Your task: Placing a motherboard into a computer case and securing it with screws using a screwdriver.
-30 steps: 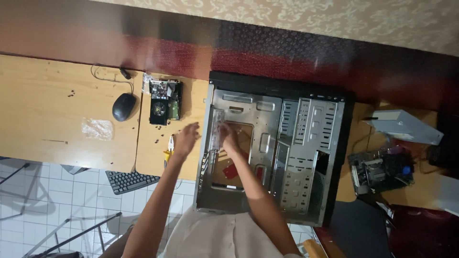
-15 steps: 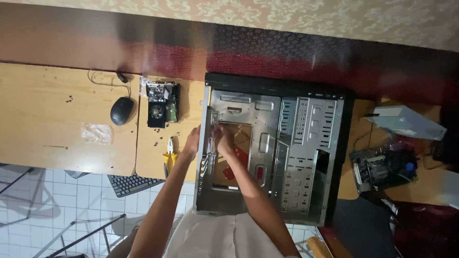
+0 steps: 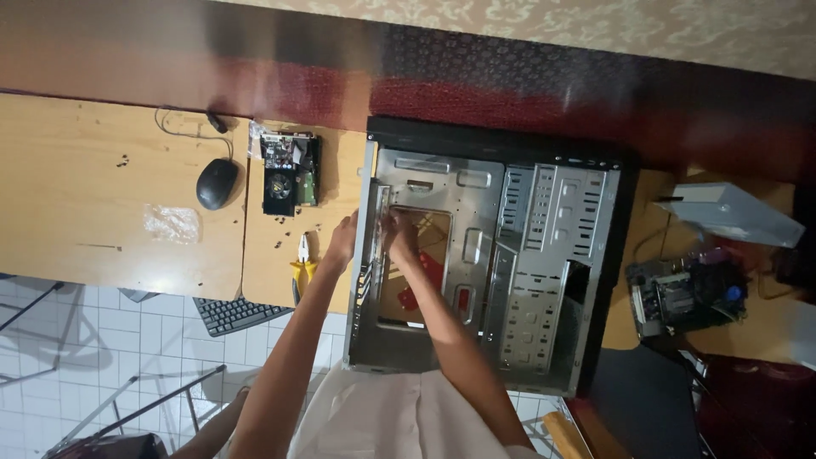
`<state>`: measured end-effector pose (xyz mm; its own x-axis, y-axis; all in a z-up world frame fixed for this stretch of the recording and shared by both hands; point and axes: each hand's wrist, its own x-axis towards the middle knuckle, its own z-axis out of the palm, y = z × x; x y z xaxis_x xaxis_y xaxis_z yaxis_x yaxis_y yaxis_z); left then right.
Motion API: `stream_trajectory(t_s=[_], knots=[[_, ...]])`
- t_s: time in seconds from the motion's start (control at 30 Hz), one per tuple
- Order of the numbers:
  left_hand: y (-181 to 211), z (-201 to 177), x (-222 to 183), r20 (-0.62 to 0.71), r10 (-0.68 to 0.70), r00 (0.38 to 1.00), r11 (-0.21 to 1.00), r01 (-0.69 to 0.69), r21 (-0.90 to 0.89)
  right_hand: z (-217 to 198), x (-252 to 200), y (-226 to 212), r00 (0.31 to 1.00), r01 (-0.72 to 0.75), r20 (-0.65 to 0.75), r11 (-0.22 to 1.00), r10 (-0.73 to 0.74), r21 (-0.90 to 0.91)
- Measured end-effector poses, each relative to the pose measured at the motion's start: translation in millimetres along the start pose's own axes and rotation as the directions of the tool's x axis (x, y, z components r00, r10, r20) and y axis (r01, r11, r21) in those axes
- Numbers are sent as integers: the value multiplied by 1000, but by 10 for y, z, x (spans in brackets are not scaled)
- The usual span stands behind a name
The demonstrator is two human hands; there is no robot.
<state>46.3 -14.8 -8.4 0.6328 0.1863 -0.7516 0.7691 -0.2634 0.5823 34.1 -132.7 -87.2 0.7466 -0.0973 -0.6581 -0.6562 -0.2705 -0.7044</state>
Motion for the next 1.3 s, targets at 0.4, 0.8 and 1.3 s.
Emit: stream_trajectory(t_s=[0.4, 0.8, 1.3], knots=[[364, 0, -301, 34, -15, 999, 998, 13, 57, -280, -584, -684, 997, 5, 75, 980, -21, 200], [501, -27, -517, 39, -23, 999, 997, 26, -70, -212, -518, -402, 952, -293, 273, 672, 138, 681], [63, 190, 547, 78, 6, 997, 810, 41, -585, 40, -221, -409, 990, 54, 15, 482, -138, 875]])
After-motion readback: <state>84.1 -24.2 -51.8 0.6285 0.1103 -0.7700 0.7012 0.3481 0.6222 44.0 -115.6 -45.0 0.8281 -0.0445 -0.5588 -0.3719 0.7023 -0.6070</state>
